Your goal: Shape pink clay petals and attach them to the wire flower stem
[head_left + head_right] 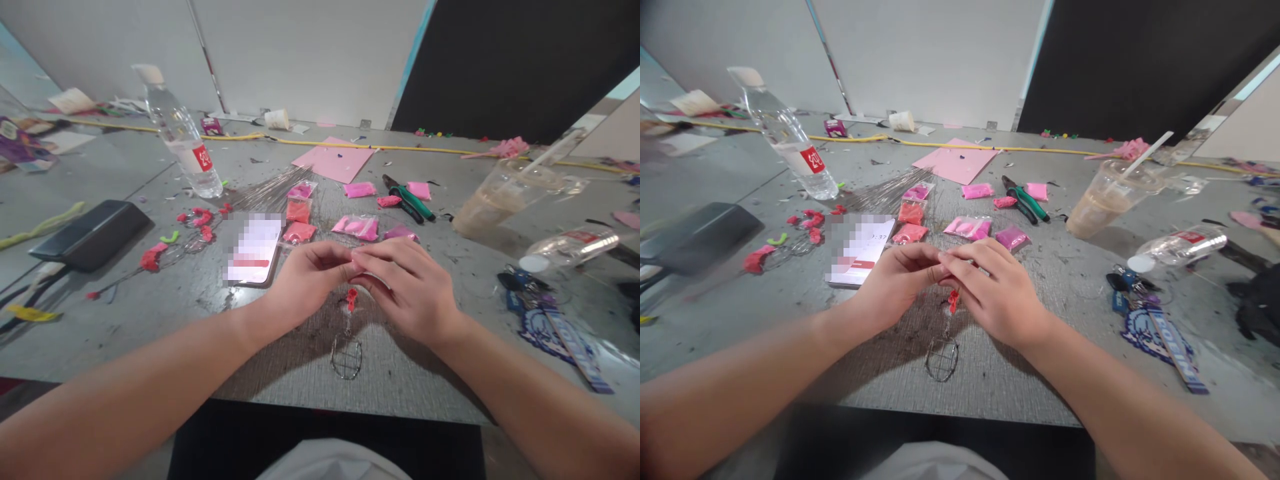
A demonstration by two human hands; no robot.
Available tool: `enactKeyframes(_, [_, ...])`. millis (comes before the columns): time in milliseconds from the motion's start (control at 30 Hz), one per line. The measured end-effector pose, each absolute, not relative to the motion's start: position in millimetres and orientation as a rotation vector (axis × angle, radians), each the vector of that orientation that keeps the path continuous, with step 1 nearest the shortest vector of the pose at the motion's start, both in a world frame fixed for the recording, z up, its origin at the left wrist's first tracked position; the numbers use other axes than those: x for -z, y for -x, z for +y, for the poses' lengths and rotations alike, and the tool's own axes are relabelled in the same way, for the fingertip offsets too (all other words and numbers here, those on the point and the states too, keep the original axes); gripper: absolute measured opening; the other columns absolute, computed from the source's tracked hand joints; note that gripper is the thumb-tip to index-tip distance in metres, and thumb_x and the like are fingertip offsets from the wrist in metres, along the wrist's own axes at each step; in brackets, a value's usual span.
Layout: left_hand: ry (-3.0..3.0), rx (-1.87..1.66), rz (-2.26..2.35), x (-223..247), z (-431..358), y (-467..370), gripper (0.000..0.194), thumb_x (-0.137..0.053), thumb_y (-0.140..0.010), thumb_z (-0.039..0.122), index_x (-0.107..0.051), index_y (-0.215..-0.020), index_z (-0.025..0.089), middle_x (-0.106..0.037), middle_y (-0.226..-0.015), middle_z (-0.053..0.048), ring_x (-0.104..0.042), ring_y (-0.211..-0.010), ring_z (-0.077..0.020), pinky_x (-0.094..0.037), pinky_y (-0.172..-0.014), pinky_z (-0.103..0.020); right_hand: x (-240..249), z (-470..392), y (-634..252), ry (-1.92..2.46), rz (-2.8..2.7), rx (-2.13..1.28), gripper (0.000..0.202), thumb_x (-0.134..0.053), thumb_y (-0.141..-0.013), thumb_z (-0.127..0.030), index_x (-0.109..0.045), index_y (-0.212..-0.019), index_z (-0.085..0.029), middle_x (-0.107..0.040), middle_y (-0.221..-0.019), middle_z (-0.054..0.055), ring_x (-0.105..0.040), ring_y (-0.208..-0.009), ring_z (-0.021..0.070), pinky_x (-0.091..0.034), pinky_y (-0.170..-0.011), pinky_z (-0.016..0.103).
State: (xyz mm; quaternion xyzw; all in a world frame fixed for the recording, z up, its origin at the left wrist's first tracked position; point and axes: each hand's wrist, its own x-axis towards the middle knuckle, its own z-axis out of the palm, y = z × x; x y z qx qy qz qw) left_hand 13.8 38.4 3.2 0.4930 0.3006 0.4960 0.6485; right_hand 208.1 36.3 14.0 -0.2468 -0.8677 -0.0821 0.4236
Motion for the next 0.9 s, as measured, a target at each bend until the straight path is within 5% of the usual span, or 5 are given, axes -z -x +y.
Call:
enactKeyframes(167, [-1.144,-1.068,0.780,-6.8,36.6,-16.1,0.023,-0.078,-0.091,0.037,-0.080,-0.104,0.019,-0.081,-0.098,-0.006,-0.074,-0.095,-0.0177,-0.056,-0.085,-0.029,-11.2,38.8,-211.5,0.711,-2.119,0.298,0.024,-0.064,-0.093,-0.003,-0.072,-0.114,-0.013,-0.080,-0.104,0.011,-0.076,-0.094,0.0228,-0.062,-0.087,0.038])
enactKeyframes(333, [-1.101,-1.146,0.763,-7.9,38.8,-17.6,0.039,-0.085,-0.085,0.035,-0.074,-0.118,0.020,-0.082,-0.092,-0.004,-0.076,-0.087,-0.0181,-0.058,-0.083,-0.032,-9.8,38.0,-209.2,0.766,-2.158,0.247,0.049,-0.052,-0.092,0.005,-0.062,-0.135,-0.015,-0.077,-0.124,0.011,-0.074,-0.115,0.0215,-0.061,-0.099,0.036])
enactKeyframes(500, [-1.199,-1.115,0.624,-9.5,37.0,-17.3,0.034,-0.083,-0.086,0.027,-0.074,-0.117,0.016,-0.080,-0.114,-0.009,-0.074,-0.110,-0.0219,-0.057,-0.101,-0.036,-12.6,33.5,-206.8,0.751,-2.084,0.228,0.059,-0.059,-0.095,-0.001,-0.050,-0.149,-0.023,-0.080,-0.119,0.006,-0.077,-0.108,0.0171,-0.062,-0.094,0.030])
enactKeyframes(733, [-1.179,-1.018,0.748,-5.3,32.9,-17.3,0.036,-0.087,-0.080,0.025,-0.071,-0.111,0.015,-0.079,-0.094,-0.007,-0.076,-0.085,-0.0199,-0.060,-0.078,-0.032,-16.0,30.2,-207.8,0.685,-2.220,0.309,0.019,-0.061,-0.096,-0.012,-0.066,-0.111,-0.023,-0.079,-0.091,0.004,-0.074,-0.085,0.0216,-0.061,-0.076,0.036])
enactKeyframes(900, [-1.155,-1.060,0.740,-4.1,36.4,-16.7,0.032,-0.082,-0.084,0.025,-0.074,-0.113,0.016,-0.080,-0.100,-0.008,-0.076,-0.091,-0.0213,-0.060,-0.084,-0.035,-15.7,35.3,-207.7,0.685,-2.264,0.281,0.021,-0.067,-0.097,-0.022,-0.066,-0.118,-0.021,-0.077,-0.110,0.010,-0.070,-0.101,0.0266,-0.058,-0.090,0.045])
